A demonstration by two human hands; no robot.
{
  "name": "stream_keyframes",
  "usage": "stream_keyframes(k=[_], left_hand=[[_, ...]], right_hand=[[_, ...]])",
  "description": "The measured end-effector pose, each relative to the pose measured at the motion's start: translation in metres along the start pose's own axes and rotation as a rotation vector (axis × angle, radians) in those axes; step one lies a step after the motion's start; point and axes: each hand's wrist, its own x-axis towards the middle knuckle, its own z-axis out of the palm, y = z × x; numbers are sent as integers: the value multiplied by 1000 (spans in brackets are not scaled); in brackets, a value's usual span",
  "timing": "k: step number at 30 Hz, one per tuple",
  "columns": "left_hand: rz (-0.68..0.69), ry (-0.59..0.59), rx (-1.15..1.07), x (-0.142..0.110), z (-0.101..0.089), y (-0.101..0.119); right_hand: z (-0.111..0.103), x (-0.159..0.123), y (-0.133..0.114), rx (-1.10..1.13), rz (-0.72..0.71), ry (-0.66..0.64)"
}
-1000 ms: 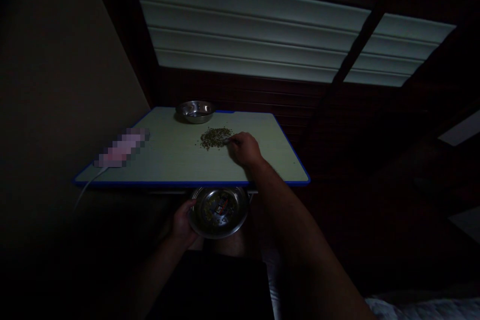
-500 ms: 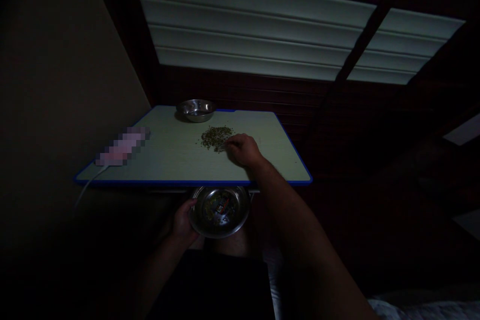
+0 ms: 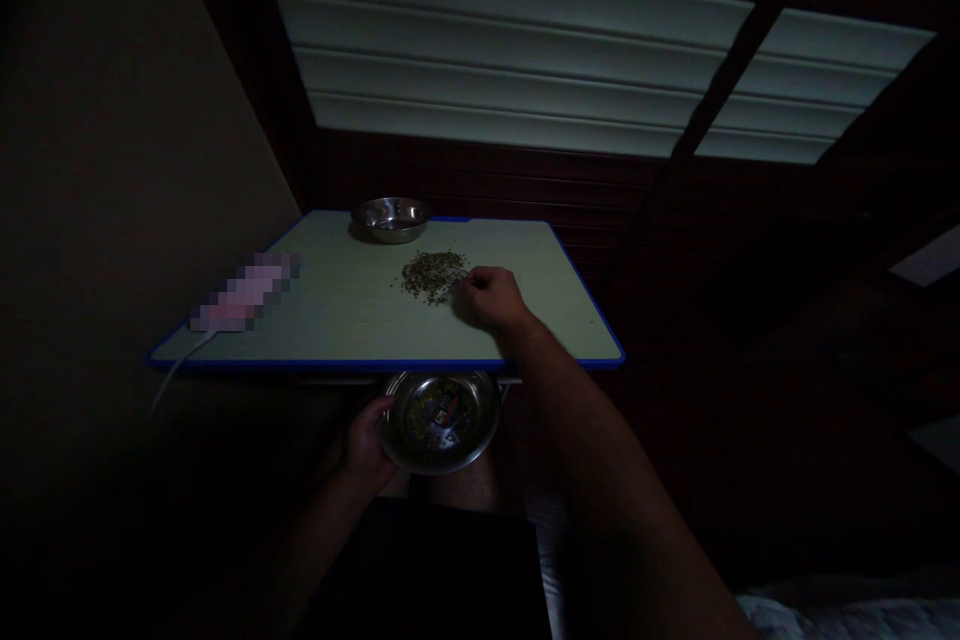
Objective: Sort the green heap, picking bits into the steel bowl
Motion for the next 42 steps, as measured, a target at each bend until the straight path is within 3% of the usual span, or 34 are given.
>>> stream_keyframes(k=[7, 13, 25, 35, 42], left_hand=[[11, -17, 1, -2, 1, 0], [9, -4, 0, 3, -3, 0], [17, -15, 32, 0, -1, 1], [14, -7, 11, -2, 0, 1], [26, -17, 18, 3, -4, -1]], right_hand=[[-1, 2, 1, -124, -15, 66], [-2, 0, -1, -91, -70, 57], [-1, 0, 0, -52, -25, 95], [-1, -2, 0, -21, -11, 4], [0, 0, 4, -66, -38, 45]])
